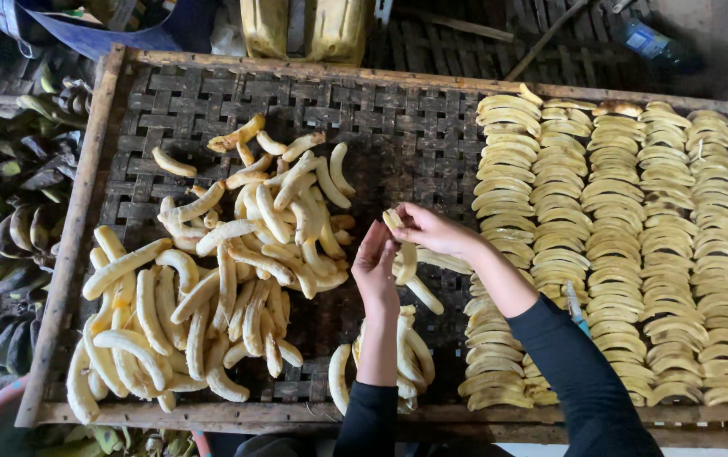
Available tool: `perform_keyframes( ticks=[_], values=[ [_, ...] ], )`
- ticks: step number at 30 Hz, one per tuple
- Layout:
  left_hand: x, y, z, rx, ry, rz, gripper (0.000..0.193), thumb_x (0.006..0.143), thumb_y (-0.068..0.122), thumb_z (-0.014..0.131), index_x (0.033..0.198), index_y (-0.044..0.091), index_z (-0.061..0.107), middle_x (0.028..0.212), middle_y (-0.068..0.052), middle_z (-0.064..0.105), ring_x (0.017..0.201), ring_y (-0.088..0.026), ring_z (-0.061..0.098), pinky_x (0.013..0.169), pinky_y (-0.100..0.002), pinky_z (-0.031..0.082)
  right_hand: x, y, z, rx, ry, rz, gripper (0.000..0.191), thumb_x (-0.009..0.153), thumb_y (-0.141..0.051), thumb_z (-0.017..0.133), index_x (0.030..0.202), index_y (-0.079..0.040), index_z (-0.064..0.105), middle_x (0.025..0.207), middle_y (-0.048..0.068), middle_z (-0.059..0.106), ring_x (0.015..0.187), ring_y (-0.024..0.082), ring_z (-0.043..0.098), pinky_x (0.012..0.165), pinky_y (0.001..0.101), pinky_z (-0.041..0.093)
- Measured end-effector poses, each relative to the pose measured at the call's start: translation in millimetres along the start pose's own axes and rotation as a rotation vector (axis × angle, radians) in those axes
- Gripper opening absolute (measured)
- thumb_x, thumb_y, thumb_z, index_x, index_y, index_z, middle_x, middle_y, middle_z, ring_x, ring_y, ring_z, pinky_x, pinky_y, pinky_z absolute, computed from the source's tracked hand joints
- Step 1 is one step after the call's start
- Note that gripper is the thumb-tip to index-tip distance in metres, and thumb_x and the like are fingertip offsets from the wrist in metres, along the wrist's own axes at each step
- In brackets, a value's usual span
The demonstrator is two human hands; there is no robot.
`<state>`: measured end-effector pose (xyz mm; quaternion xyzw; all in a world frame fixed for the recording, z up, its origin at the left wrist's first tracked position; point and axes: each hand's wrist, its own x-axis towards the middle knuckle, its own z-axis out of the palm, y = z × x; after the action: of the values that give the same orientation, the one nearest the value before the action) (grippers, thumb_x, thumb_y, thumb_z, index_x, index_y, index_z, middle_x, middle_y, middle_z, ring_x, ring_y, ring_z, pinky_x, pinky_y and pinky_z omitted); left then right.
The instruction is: The person sits on the floor peeling bananas by hand, placing peels in a basin, and occasionally trimming the banana tips with a small knife. They arrange the peeled bananas in neat rows on a woven drying tray, filling the rows one banana at a time.
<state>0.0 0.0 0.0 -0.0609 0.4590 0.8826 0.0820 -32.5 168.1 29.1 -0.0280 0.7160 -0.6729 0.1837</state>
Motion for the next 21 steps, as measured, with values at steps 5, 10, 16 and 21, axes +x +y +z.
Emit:
perform_keyframes(
  ticks=[5, 10, 16, 21],
  values=[
    [-1.4, 35.1, -9.1, 1.047, 0.074, 0.186, 0.042, 0.084, 0.008, 0.080, 0.124, 0.008, 0.066, 0.123, -0.015, 0.063, 0.110, -0.032, 0.064, 0.092, -0.040, 0.053, 25.8, -26.7, -42.9, -0.306, 0.008, 0.321, 0.024, 0.106, -0.018, 0.048, 0.124, -0.006, 0.056, 0.101, 0.006, 0.068, 0.086, 0.015, 0.068, 0.078, 0.0316, 0.058],
    [4.2, 37.9, -6.9, 1.359, -0.068, 0.096, 0.046, 0.073, 0.012, 0.087, 0.112, 0.011, 0.062, 0.120, -0.014, 0.056, 0.109, -0.037, 0.059, 0.089, -0.046, 0.050, 34.5, 2.9, -67.9, -0.571, -0.030, 0.165, 0.028, 0.107, -0.018, 0.049, 0.124, -0.002, 0.063, 0.107, 0.011, 0.072, 0.091, 0.020, 0.068, 0.085, 0.0342, 0.055],
    [9.2, 31.2, -9.4, 1.465, -0.095, 0.149, 0.057, 0.061, 0.010, 0.093, 0.107, 0.012, 0.059, 0.122, -0.016, 0.051, 0.113, -0.040, 0.054, 0.087, -0.049, 0.048, 27.6, 19.9, -64.6, -0.706, 0.089, 0.140, 0.020, 0.098, -0.015, 0.064, 0.112, -0.004, 0.071, 0.108, 0.012, 0.075, 0.097, 0.020, 0.070, 0.089, 0.0359, 0.054],
    [17.9, 32.0, -17.6, 1.434, -0.188, 0.096, 0.047, 0.069, 0.009, 0.089, 0.106, 0.014, 0.059, 0.112, -0.008, 0.059, 0.107, -0.034, 0.061, 0.084, -0.046, 0.052, 25.0, 1.3, -43.4, -0.828, 0.262, 0.055, 0.016, 0.083, -0.014, 0.081, 0.092, -0.003, 0.075, 0.104, 0.010, 0.071, 0.099, 0.024, 0.071, 0.087, 0.0353, 0.055]
  ],
)
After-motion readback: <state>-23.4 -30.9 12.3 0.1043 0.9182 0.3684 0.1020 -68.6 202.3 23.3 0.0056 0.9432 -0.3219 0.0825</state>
